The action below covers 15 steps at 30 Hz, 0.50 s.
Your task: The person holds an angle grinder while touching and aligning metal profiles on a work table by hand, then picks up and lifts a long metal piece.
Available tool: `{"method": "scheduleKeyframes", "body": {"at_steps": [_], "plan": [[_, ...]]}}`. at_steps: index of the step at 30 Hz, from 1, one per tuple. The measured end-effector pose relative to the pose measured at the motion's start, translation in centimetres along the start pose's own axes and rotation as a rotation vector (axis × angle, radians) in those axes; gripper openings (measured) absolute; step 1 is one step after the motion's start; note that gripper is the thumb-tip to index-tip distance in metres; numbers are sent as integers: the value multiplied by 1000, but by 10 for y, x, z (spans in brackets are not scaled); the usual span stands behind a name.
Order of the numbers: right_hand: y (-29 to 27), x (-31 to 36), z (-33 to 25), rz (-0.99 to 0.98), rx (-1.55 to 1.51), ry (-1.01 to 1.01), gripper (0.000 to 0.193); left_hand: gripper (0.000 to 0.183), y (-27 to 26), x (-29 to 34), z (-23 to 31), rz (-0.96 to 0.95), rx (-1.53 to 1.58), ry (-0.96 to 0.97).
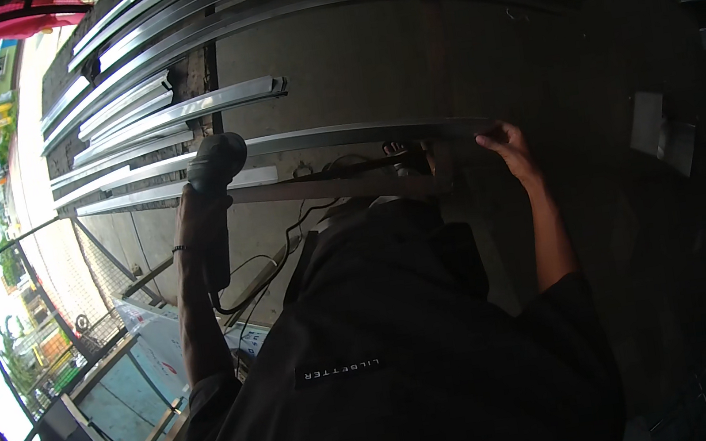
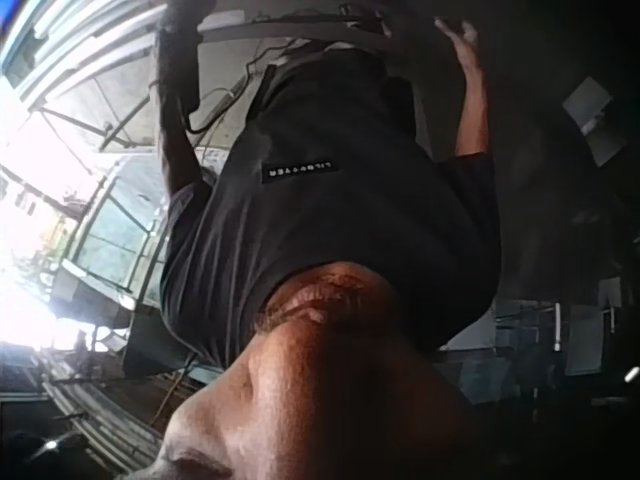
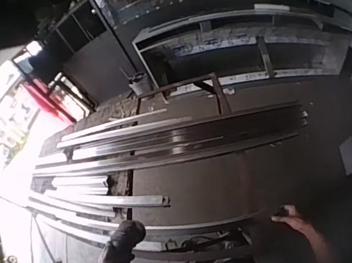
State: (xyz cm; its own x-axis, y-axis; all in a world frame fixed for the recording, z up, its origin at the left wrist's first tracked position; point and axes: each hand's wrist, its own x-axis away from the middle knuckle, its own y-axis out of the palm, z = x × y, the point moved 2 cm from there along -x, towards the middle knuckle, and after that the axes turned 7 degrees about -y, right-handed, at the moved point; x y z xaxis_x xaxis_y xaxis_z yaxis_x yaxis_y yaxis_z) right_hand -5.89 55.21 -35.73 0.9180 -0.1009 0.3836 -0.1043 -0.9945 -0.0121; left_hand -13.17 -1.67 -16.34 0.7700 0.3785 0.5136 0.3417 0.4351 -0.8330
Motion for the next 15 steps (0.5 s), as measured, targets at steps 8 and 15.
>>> {"method": "scheduleKeyframes", "body": {"at_steps": [8,15], "plan": [[0,8,33,-18,-229,-107,16,55,-6,-2,23,-14,-43,5],[1,1,39,-40,-140,-200,13,42,-9,-6,3,79,-11,26]]}}
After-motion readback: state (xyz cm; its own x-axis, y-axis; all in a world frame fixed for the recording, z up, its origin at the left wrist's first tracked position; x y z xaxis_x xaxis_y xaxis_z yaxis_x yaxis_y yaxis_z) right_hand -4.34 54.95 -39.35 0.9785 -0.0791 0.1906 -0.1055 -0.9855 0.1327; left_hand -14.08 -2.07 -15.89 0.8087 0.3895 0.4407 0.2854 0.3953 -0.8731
